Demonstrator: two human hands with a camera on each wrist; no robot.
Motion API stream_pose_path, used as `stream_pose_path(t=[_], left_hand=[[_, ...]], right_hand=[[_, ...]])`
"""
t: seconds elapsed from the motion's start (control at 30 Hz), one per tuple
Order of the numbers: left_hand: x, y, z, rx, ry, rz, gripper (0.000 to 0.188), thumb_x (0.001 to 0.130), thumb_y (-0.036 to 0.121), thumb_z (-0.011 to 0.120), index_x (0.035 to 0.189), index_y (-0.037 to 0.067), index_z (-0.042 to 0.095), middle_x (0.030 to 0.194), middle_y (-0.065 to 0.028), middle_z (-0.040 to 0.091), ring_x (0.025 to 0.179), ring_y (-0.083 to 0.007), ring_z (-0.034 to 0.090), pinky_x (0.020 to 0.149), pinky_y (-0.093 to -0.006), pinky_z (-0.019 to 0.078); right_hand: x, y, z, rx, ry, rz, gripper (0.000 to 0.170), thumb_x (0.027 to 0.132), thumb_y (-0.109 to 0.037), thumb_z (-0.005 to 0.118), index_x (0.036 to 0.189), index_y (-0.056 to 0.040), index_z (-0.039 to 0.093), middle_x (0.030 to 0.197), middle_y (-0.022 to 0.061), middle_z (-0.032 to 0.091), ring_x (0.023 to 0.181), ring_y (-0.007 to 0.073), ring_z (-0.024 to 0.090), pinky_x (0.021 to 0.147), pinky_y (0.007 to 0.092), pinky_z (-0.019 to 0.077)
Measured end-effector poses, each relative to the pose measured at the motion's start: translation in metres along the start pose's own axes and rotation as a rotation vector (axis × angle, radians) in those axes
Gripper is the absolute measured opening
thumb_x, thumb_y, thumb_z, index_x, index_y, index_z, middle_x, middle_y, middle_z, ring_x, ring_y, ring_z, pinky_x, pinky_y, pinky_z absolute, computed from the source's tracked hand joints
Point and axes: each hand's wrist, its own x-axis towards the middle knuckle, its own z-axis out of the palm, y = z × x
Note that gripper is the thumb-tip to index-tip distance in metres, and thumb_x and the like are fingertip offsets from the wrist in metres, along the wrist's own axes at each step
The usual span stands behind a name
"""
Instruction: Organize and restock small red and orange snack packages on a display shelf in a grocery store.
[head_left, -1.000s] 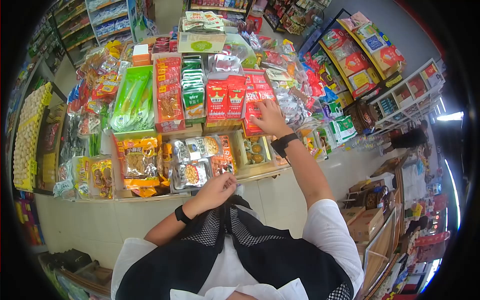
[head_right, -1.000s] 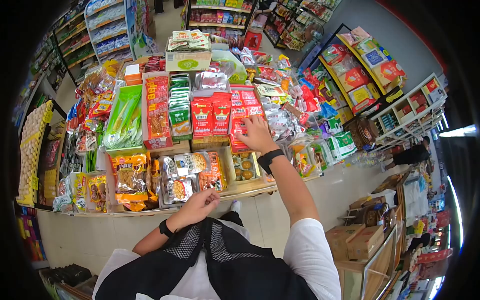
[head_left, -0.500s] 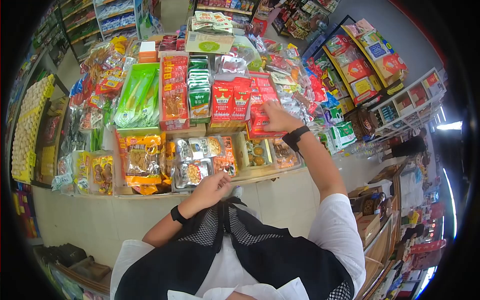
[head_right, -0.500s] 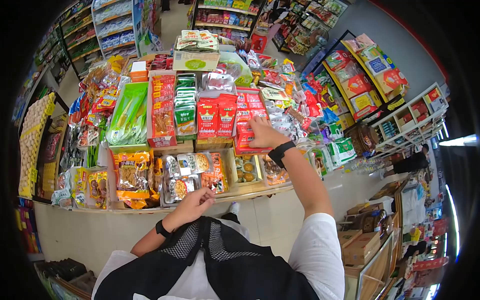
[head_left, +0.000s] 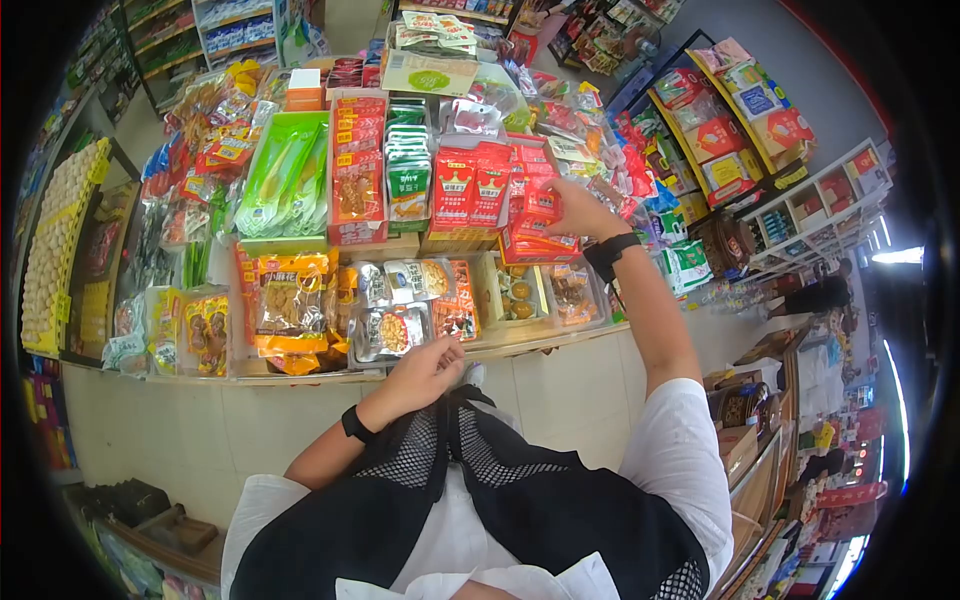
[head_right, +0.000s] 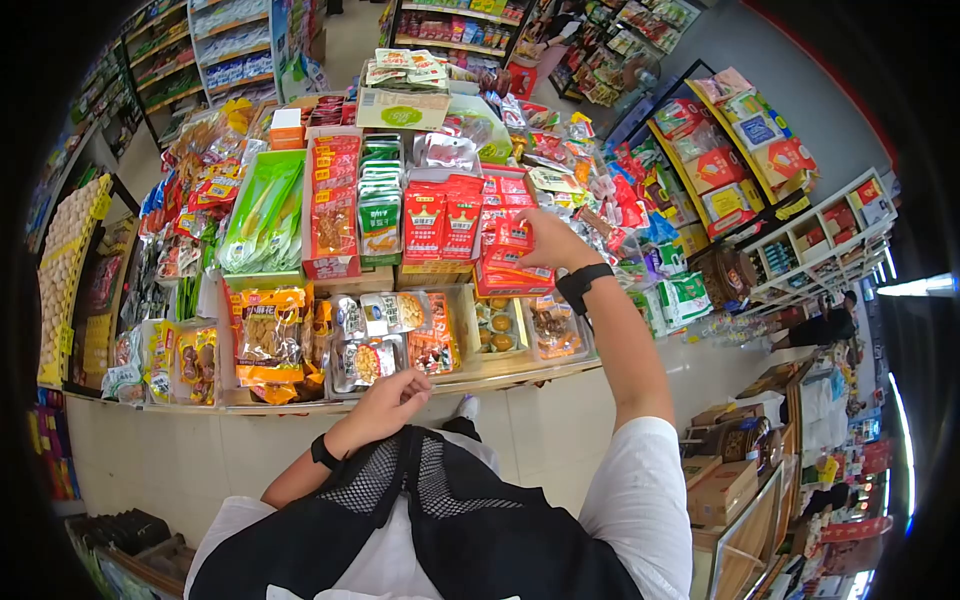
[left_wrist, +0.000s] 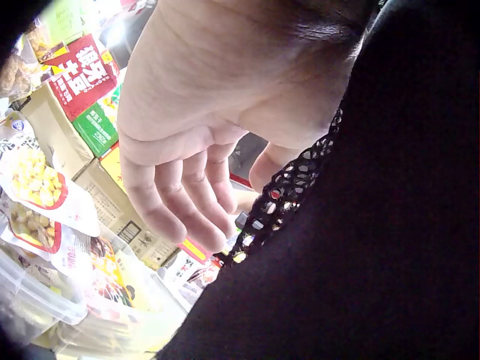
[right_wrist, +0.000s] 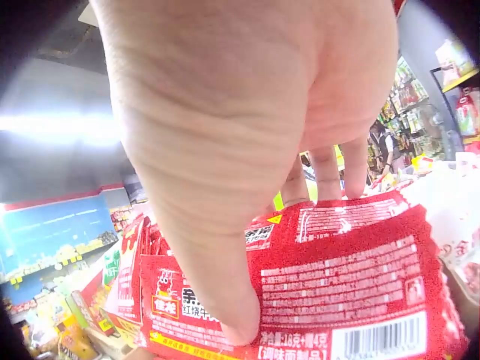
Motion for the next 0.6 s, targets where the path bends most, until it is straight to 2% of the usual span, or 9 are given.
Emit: stream_pose_path(t=[0.1, 0.17, 0.2, 0.3, 0.33, 0.43, 0.5, 0.57, 0.6], left_hand=[[-0.006, -0.001, -0.001, 0.003, -0.003, -0.019, 0.018, 0.091, 0.015, 0.06, 0.099, -0.001, 0.059, 0.082, -0.01, 0.064, 0.076, -0.0209, 0.064, 0.073, -0.0329, 0.0514], [-0.007, -0.001, -0.003, -0.007, -0.01, -0.016, 0.018, 0.09, 0.015, 0.06, 0.099, -0.001, 0.06, 0.083, -0.01, 0.064, 0.076, -0.0205, 0.064, 0.073, -0.0327, 0.0515], [-0.009, 0.001, -0.004, 0.003, 0.007, -0.014, 0.018, 0.09, 0.014, 0.06, 0.099, -0.002, 0.06, 0.084, -0.0104, 0.065, 0.076, -0.0207, 0.064, 0.073, -0.0328, 0.0517], [-0.013, -0.001, -0.006, 0.006, 0.015, -0.017, 0.019, 0.09, 0.014, 0.06, 0.099, -0.002, 0.06, 0.084, -0.0108, 0.066, 0.076, -0.0212, 0.064, 0.073, -0.0331, 0.0518], [-0.015, 0.003, -0.008, -0.011, 0.009, -0.05, 0.019, 0.09, 0.015, 0.06, 0.099, -0.002, 0.06, 0.085, -0.0112, 0.066, 0.077, -0.0216, 0.064, 0.072, -0.0335, 0.0519], [-0.019, -0.001, -0.01, -0.006, 0.012, -0.034, 0.019, 0.091, 0.015, 0.059, 0.1, -0.001, 0.06, 0.086, -0.0112, 0.066, 0.077, -0.0218, 0.064, 0.073, -0.0336, 0.052], [-0.023, -0.005, -0.009, 0.008, 0.012, -0.039, 0.019, 0.091, 0.015, 0.059, 0.1, -0.001, 0.06, 0.086, -0.0113, 0.066, 0.077, -0.0218, 0.064, 0.073, -0.0337, 0.052], [-0.025, -0.009, -0.009, 0.023, 0.014, -0.034, 0.019, 0.091, 0.016, 0.06, 0.101, -0.001, 0.06, 0.086, -0.0113, 0.066, 0.077, -0.0219, 0.065, 0.073, -0.0338, 0.052], [-0.024, -0.011, -0.008, 0.027, -0.003, -0.051, 0.02, 0.091, 0.016, 0.06, 0.101, -0.001, 0.061, 0.086, -0.0113, 0.067, 0.077, -0.0219, 0.065, 0.073, -0.0341, 0.0522]], right_hand=[[-0.002, -0.006, 0.002, -0.043, -0.015, 0.0, 0.079, 0.058, -0.026, 0.088, 0.127, -0.0027, 0.057, 0.121, 0.022, 0.061, 0.115, 0.0377, 0.056, 0.1, 0.0419, 0.0452], [0.002, -0.025, -0.017, -0.124, -0.114, 0.136, 0.069, 0.06, -0.025, 0.086, 0.121, -0.0011, 0.061, 0.116, 0.0217, 0.064, 0.11, 0.0361, 0.06, 0.098, 0.0412, 0.0471], [0.006, -0.025, -0.019, -0.093, -0.115, 0.137, 0.055, 0.064, -0.023, 0.083, 0.112, -0.0004, 0.066, 0.107, 0.021, 0.067, 0.101, 0.0351, 0.064, 0.091, 0.0406, 0.0506], [0.014, -0.021, -0.017, 0.024, -0.183, 0.168, 0.044, 0.07, -0.022, 0.078, 0.108, -0.0006, 0.067, 0.099, 0.0209, 0.069, 0.093, 0.0358, 0.066, 0.084, 0.0405, 0.0524], [0.017, -0.01, -0.012, -0.017, -0.122, 0.091, 0.036, 0.077, -0.022, 0.073, 0.106, -0.001, 0.068, 0.095, 0.0215, 0.069, 0.09, 0.0357, 0.067, 0.082, 0.041, 0.0521], [0.022, 0.016, -0.013, 0.024, -0.044, 0.175, 0.033, 0.081, -0.021, 0.068, 0.107, 0.0004, 0.067, 0.096, 0.0224, 0.069, 0.089, 0.0352, 0.066, 0.08, 0.0419, 0.0513], [0.019, 0.023, -0.014, 0.007, -0.023, 0.109, 0.033, 0.084, -0.021, 0.066, 0.107, 0.0019, 0.067, 0.095, 0.0227, 0.068, 0.087, 0.0331, 0.066, 0.077, 0.0413, 0.0504], [0.012, 0.025, -0.021, 0.338, -0.023, 0.277, 0.035, 0.084, -0.021, 0.064, 0.109, 0.0027, 0.066, 0.095, 0.0228, 0.068, 0.088, 0.0317, 0.066, 0.076, 0.0395, 0.0499], [0.007, 0.009, -0.026, 0.315, -0.098, 0.301, 0.035, 0.083, -0.02, 0.063, 0.11, 0.0031, 0.066, 0.094, 0.0223, 0.068, 0.088, 0.0298, 0.065, 0.077, 0.0385, 0.0497]])
